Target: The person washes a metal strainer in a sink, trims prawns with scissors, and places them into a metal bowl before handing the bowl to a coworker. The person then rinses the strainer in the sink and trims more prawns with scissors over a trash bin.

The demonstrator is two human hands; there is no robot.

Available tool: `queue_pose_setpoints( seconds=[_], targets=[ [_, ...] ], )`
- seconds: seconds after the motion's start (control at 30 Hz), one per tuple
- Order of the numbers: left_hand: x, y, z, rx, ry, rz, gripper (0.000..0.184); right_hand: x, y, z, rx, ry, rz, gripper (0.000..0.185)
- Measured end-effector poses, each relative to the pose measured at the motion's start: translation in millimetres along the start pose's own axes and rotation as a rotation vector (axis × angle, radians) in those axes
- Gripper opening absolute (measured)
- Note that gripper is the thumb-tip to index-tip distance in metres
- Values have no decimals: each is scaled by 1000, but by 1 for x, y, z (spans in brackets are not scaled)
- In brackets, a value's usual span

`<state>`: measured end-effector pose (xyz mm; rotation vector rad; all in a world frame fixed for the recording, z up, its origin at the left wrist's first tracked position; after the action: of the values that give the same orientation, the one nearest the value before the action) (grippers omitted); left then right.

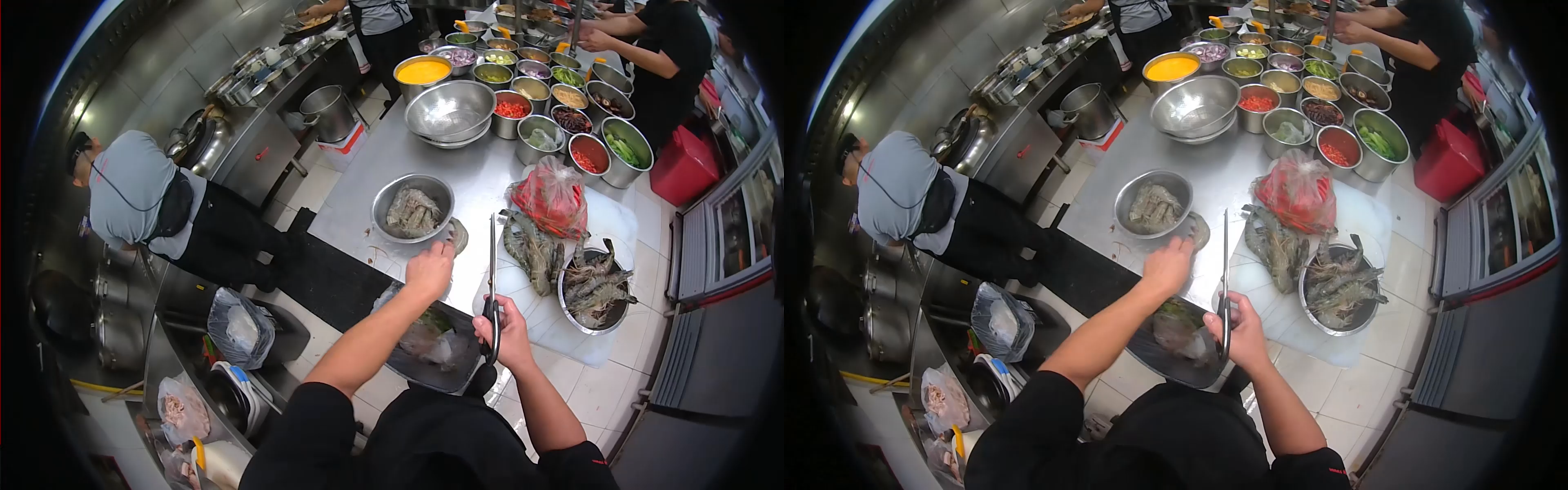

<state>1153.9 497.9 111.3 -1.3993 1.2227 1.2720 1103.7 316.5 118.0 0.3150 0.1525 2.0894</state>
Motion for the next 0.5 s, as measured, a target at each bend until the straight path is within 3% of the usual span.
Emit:
queue_pose_setpoints(
  seconds=[0.07,0.17,0.27,0.37,0.4,0.5],
  targets=[
    [-2,11,1,87,-19,38,42,-6,2,-5,-2,3,-6,53],
    [-35,32,13,154,-91,-172,41,-13,6,-9,11,-5,-18,55],
    [-41,58,33,-109,164,-61,41,-19,5,-10,15,17,-23,56],
    [-11,43,12,-102,281,22,38,-16,2,-15,32,-14,-2,57],
    [-5,31,4,-87,347,9,32,-14,1,-15,25,20,-13,46],
    [-4,13,-13,-159,296,89,31,-6,2,-12,-10,33,34,50]
  ],
)
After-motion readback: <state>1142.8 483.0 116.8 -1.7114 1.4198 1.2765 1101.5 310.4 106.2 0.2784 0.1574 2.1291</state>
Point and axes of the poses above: each hand's wrist, its own y-axis away from the middle knuckle, its own x-axis out of the palm, z = x × y, the point moved 10 cm from there along -y, towards the middle knuckle, and after that the axes turned 1 degree about z, right-handed, at the moved point
